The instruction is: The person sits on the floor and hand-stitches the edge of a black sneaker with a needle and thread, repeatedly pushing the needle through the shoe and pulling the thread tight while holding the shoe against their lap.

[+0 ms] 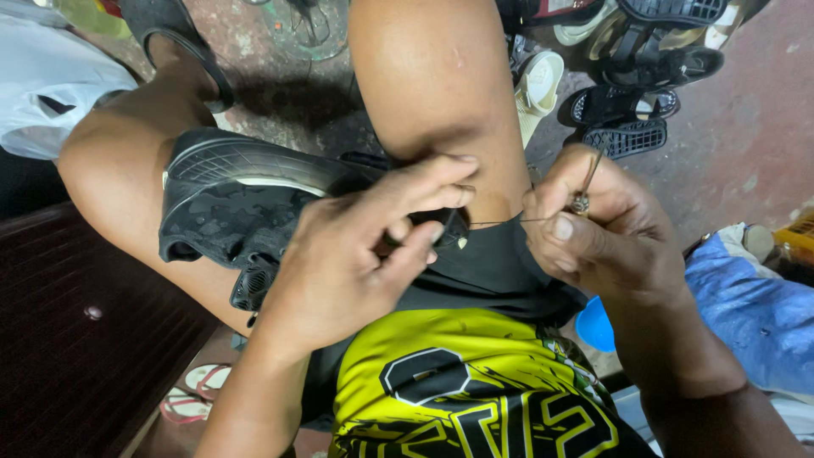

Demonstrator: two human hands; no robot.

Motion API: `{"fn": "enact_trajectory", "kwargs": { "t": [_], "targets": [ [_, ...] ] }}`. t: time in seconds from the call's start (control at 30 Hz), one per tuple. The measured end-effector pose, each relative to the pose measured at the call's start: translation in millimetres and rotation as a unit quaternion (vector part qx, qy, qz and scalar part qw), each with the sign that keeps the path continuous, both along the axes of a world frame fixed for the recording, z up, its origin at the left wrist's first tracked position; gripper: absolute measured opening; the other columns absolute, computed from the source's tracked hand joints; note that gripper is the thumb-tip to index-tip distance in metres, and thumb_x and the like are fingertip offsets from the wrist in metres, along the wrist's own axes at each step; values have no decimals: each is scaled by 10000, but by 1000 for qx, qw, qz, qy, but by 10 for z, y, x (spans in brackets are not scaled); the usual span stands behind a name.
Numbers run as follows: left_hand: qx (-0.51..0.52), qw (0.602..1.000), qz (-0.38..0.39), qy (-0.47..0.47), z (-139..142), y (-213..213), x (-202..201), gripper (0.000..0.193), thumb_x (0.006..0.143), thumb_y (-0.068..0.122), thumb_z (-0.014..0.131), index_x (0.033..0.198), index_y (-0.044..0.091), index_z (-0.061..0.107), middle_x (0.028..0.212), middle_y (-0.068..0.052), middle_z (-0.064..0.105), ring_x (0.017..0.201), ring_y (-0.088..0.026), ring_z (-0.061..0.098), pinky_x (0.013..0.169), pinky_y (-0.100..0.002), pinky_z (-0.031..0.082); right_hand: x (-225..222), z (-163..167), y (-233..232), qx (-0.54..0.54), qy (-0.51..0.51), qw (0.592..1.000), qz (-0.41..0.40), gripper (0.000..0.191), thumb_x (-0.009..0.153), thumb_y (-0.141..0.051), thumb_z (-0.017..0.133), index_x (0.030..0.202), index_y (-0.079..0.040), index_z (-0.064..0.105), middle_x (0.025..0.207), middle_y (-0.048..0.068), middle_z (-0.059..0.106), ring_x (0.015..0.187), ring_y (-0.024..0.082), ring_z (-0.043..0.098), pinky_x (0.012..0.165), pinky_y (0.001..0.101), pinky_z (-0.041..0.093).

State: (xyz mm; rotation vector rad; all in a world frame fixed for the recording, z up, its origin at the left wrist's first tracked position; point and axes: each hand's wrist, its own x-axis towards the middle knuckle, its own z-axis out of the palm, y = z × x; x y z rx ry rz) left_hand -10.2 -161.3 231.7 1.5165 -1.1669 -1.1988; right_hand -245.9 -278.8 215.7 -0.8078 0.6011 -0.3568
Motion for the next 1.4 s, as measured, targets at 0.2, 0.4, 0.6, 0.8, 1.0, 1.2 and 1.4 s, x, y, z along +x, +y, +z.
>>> {"fn": "enact_trajectory", "kwargs": {
  "t": [0.2, 0.4, 0.6, 0.8, 1.0, 1.2, 1.4],
  "targets": [
    [66, 980, -58, -178, 18, -70, -76, 795, 822, 224, 905, 1492, 194, 479, 890, -42, 674, 625, -172, 646, 571, -351, 522, 404, 203, -91, -268, 198, 935, 121, 64, 936, -83, 662, 964, -30, 638, 786, 8, 578, 692, 75, 516, 616, 225, 422],
    [-10, 989, 1, -149, 8, -74, -57, 964, 834, 137, 868, 1622, 213, 318, 1246, -34, 643, 735, -118, 667, 705, -304, 600, 638, -7, -179, -508, 245, 794, 227, 110, 900, -157, 817, 906, -75, 745, 687, 20, 585, 538, 78, 557, 480, 270, 431],
    [40, 991, -8, -127, 51, -153, -12, 1050, 752, 208, 923, 1598, 181, 302, 1340, -71, 621, 605, -102, 626, 613, -300, 574, 514, -324, -825, -705, 188, 676, 103, 191, 1005, -28, 711, 1129, 67, 601, 930, 161, 625, 733, 195, 595, 557, 293, 448],
    [34, 995, 28, -88, 48, -200, 14, 968, 748, 176, 895, 1535, 147, 332, 1399, -110, 608, 601, -105, 610, 571, -265, 569, 8, -287, -487, -423, 207, 879, 77, 244, 1106, -78, 464, 1307, -13, 586, 870, 113, 587, 717, 169, 522, 640, 314, 416],
    [31, 993, 28, -110, 111, -333, 15, 950, 769, 200, 893, 1533, 136, 332, 1418, -127, 593, 650, -96, 670, 562, -261, 566, 55, -83, -183, -535, 252, 790, 163, 277, 1005, -15, 541, 1278, 5, 585, 777, 111, 614, 645, 231, 618, 611, 383, 490],
    [69, 990, 7, -124, 141, -324, 0, 953, 770, 206, 889, 1558, 164, 356, 1428, -79, 621, 617, -88, 664, 556, -255, 564, 333, -73, -69, -554, 195, 793, 163, 295, 979, -10, 560, 1274, -1, 573, 848, 139, 651, 708, 269, 652, 657, 389, 515],
    [-41, 984, 73, -154, 170, 591, 209, 351, 838, 100, 746, 1183, 136, 696, 1334, -154, 581, 1105, -292, 716, 949, -385, 625, 309, 22, -111, -117, 107, 986, 47, 414, 988, -200, 565, 1340, 17, 584, 869, 78, 622, 749, 136, 570, 731, 304, 466]
  ]
}}
